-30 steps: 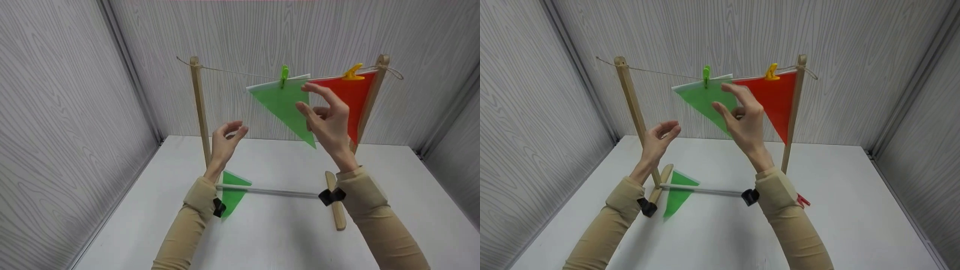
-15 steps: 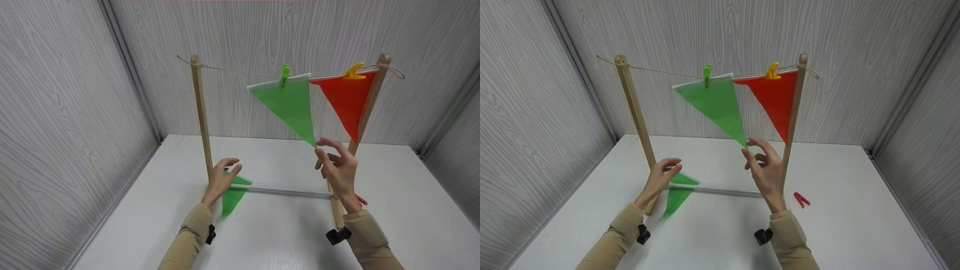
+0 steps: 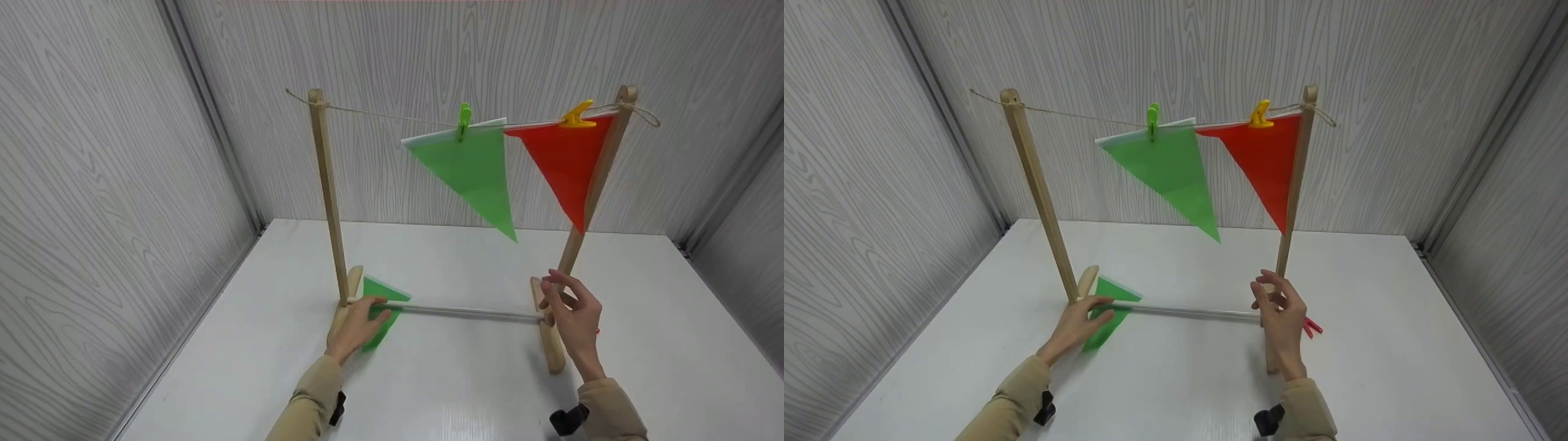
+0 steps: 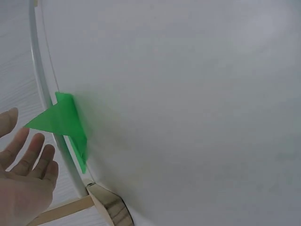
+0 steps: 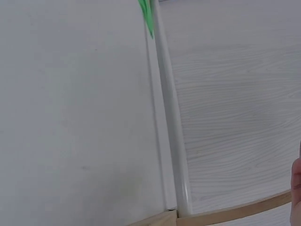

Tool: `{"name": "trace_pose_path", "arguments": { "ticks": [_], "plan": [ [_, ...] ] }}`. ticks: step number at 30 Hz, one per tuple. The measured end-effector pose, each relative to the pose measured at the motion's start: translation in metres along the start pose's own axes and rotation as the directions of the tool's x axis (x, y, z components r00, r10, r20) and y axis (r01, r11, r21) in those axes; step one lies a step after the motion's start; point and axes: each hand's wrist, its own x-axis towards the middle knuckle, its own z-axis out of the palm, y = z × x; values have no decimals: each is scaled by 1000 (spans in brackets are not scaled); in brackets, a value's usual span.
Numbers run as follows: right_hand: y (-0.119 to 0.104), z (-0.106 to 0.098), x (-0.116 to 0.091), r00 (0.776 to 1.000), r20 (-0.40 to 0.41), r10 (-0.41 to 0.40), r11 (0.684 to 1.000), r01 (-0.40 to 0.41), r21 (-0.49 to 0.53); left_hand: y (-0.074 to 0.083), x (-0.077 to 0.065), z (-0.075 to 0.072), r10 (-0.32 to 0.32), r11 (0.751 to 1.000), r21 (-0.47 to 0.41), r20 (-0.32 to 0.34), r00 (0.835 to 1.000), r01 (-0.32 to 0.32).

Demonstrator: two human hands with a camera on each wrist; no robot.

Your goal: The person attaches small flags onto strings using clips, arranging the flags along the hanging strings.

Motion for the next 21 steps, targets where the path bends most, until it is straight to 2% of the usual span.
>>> {"name": "trace_pose_path", "arguments": {
  "ticks": [4,11,15,21],
  "plan": [
    [3,-6,-4,997,-29,77,997,-78,-7,-2,-1,4,26,1000,11,8,1000,-26],
    [8,-10,-7,988,-56,147,987,-150,-60,-4,0,8,32,999,18,8,999,-33],
    [10,-11,-10,982,-37,187,977,-190,-97,-6,-1,10,17,999,42,23,1000,-18],
    [14,-9,-12,969,38,243,959,-235,-158,-4,-1,8,-2,997,82,86,996,-5]
  ]
}}
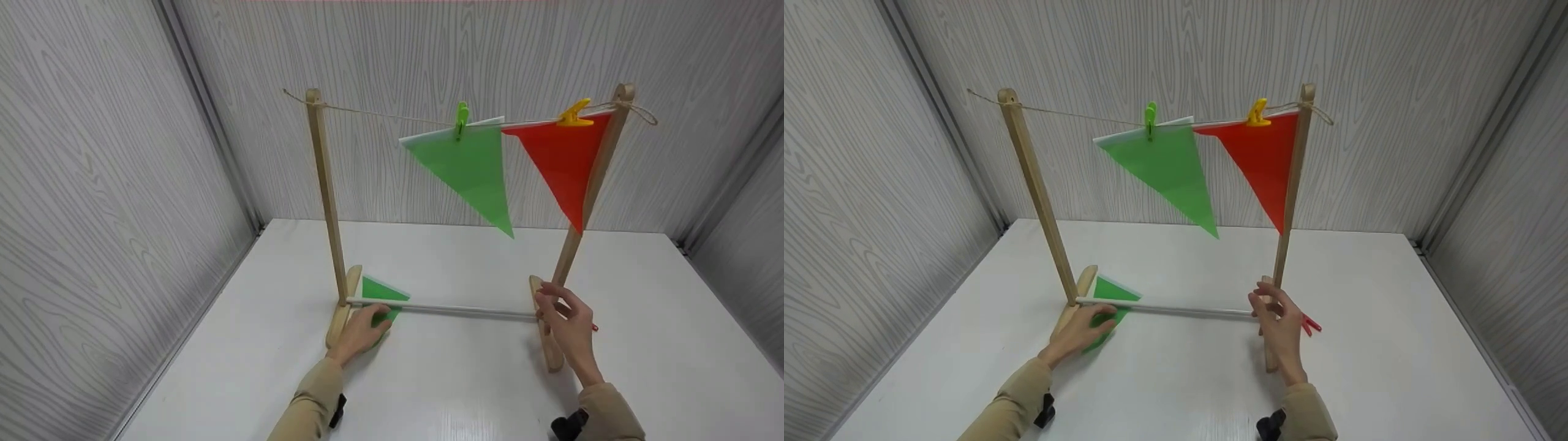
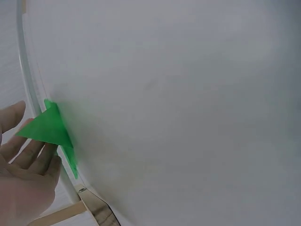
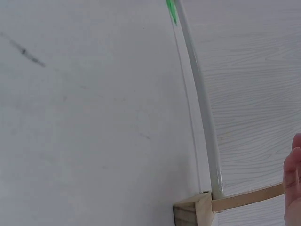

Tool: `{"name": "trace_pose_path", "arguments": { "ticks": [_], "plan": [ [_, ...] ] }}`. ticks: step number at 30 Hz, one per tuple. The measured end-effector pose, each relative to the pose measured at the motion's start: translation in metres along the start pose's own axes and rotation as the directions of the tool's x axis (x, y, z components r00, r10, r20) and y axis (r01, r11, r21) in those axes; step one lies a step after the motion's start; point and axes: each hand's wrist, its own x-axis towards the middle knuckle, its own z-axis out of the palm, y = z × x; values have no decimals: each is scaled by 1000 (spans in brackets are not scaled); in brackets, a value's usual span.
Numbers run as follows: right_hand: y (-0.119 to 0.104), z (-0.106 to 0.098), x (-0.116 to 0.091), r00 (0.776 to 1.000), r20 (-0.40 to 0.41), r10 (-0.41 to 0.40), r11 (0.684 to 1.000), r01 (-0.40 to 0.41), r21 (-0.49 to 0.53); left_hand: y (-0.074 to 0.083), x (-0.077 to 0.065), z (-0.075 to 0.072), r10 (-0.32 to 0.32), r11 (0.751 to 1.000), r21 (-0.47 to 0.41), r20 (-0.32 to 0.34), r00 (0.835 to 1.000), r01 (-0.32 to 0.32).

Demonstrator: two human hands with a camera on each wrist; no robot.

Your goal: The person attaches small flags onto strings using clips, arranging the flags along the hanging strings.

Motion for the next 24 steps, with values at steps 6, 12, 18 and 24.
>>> {"name": "trace_pose_path", "arguments": {
  "ticks": [6,12,18,24],
  "plan": [
    [3,7,-2,991,113,69,991,-55,-121,5,1,1,-3,1000,0,60,998,3],
    [4,18,-5,977,188,100,984,-69,-164,9,3,5,13,1000,8,86,996,-13],
    [5,31,-7,949,289,129,980,-77,-185,12,8,9,132,991,-41,113,985,-128],
    [9,53,-13,901,404,159,959,-44,-280,16,9,15,155,983,-127,160,975,-136]
  ]
}}
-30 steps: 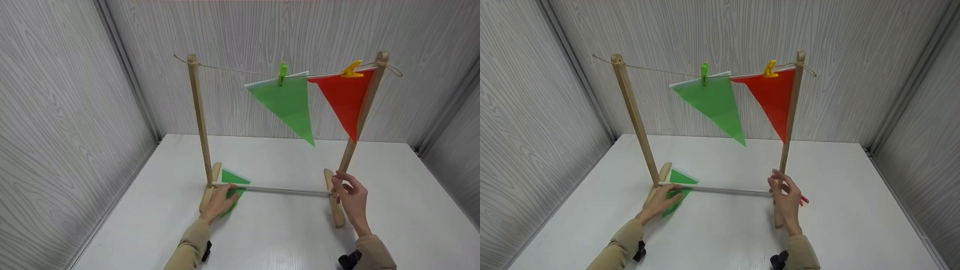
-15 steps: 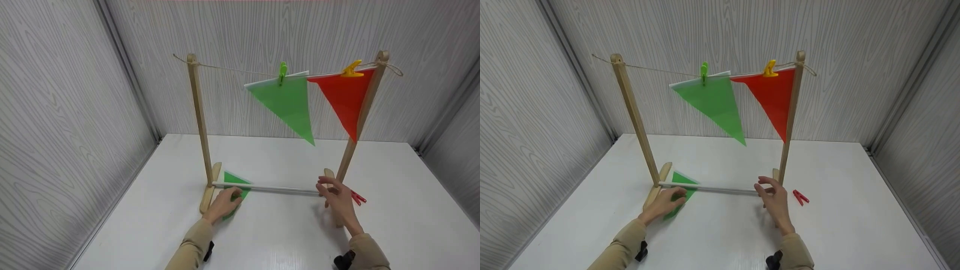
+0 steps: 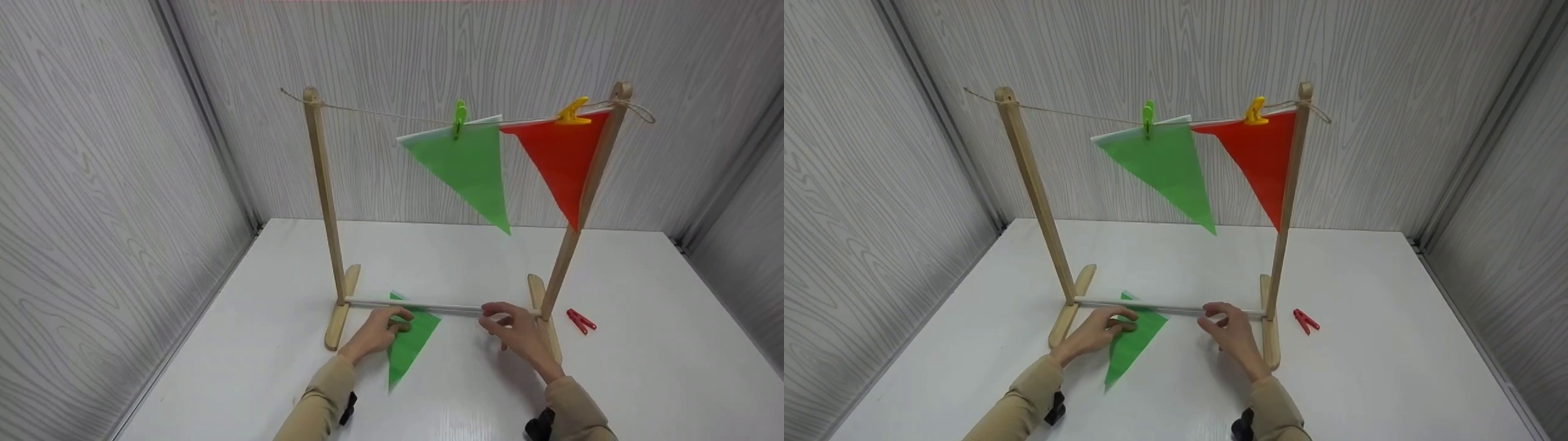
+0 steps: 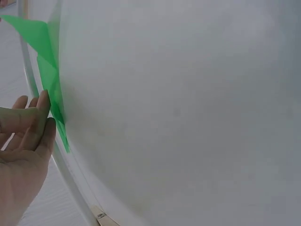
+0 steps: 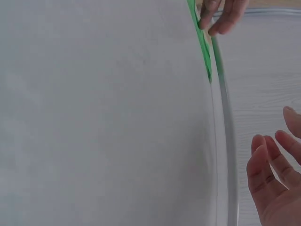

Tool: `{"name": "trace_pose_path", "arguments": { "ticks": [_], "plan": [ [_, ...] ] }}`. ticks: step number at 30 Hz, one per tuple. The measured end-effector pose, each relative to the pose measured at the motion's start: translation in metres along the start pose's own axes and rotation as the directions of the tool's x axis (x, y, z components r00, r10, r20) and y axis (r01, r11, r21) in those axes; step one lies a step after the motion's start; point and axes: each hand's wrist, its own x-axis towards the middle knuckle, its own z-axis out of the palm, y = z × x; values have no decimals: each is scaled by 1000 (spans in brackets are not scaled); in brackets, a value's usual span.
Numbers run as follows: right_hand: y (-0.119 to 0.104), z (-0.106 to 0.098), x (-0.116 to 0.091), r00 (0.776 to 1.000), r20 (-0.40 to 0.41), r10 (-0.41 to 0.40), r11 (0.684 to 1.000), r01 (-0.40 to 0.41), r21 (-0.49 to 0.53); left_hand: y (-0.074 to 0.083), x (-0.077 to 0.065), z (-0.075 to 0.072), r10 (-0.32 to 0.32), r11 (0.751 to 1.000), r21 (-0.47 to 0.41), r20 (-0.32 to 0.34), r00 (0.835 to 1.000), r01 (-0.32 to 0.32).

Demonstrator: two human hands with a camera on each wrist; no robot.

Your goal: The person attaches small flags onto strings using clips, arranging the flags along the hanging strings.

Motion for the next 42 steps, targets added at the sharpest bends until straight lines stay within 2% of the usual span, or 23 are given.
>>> {"name": "trace_pose_path", "arguments": {
  "ticks": [2,6,11,13,16,22,26,29,42],
  "plan": [
    [-1,10,4,999,34,3,999,-1,-43,1,0,0,-4,1000,23,1,1000,4],
    [-5,28,11,998,62,25,995,-19,-95,3,0,0,-25,989,143,4,1000,25],
    [-7,41,16,996,46,75,994,-71,-80,5,-1,2,-109,973,206,25,994,101],
    [-6,46,17,996,47,81,994,-77,-80,5,0,4,-121,971,212,26,992,113],
    [-5,51,18,995,59,78,994,-73,-80,6,1,7,-94,976,198,34,995,86],
    [-7,60,23,994,78,72,992,-63,-113,12,4,12,-98,982,165,64,993,87],
    [-8,65,27,998,55,39,986,-30,-163,15,6,13,-106,979,179,63,992,93],
    [-9,69,29,998,38,43,983,-36,-178,16,7,14,-105,979,180,62,993,93],
    [-7,70,29,997,66,39,983,-26,-182,15,8,17,-68,978,200,57,996,55]
  ]
}}
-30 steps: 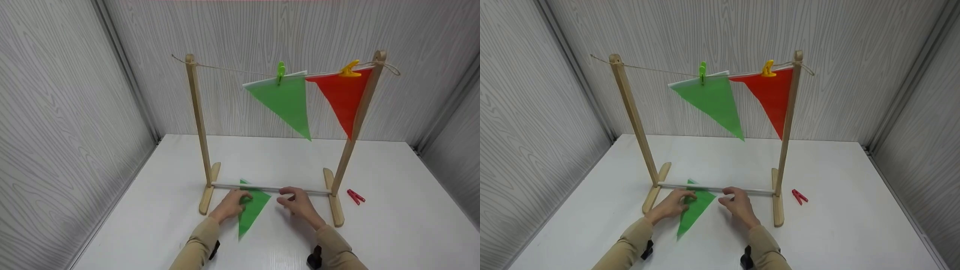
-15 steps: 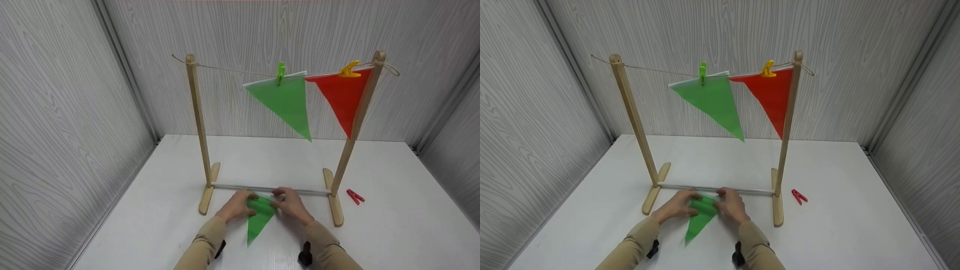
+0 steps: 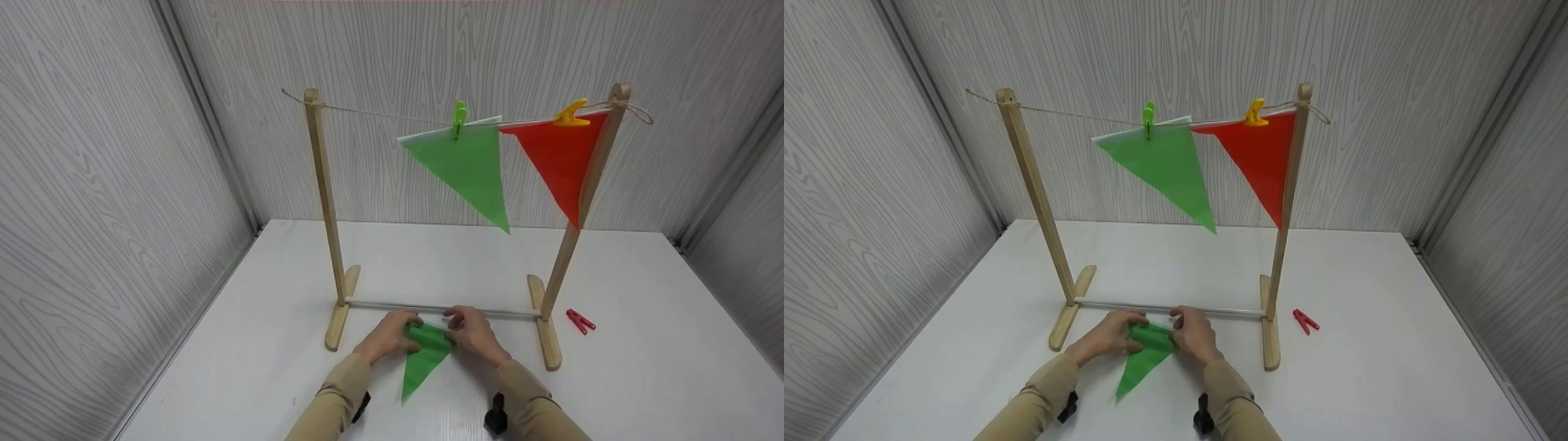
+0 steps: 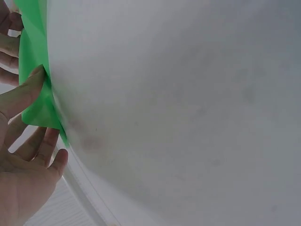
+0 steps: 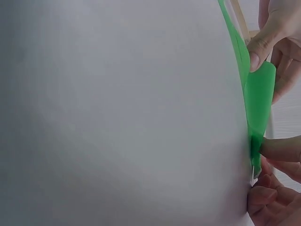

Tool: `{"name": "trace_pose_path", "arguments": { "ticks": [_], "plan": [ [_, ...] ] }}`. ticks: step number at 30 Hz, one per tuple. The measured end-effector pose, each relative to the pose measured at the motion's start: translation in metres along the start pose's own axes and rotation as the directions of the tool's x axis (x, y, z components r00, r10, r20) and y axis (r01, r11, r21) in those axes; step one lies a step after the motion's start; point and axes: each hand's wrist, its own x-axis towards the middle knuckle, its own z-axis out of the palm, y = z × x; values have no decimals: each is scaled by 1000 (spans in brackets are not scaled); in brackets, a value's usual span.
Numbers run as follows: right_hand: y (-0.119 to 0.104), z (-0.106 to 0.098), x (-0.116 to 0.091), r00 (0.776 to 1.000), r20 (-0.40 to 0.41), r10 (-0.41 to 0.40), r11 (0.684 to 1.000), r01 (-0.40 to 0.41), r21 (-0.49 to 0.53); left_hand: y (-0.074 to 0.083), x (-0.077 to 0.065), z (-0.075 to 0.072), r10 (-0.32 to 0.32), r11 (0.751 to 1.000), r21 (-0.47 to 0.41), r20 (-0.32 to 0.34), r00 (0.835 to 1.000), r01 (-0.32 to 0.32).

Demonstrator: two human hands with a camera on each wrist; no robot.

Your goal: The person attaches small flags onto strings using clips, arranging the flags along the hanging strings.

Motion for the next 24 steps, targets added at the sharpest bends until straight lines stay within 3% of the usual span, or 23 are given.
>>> {"name": "trace_pose_path", "arguments": {
  "ticks": [11,19,24],
  "plan": [
    [3,0,2,1000,-16,2,1000,-2,26,-3,2,0,-31,998,-50,-7,999,31],
    [3,-4,5,997,-72,-5,999,8,46,-6,2,1,-9,1000,-23,-118,993,6],
    [4,-5,4,993,-111,-28,997,36,65,-8,3,2,-48,999,-25,-161,986,44]
  ]
}}
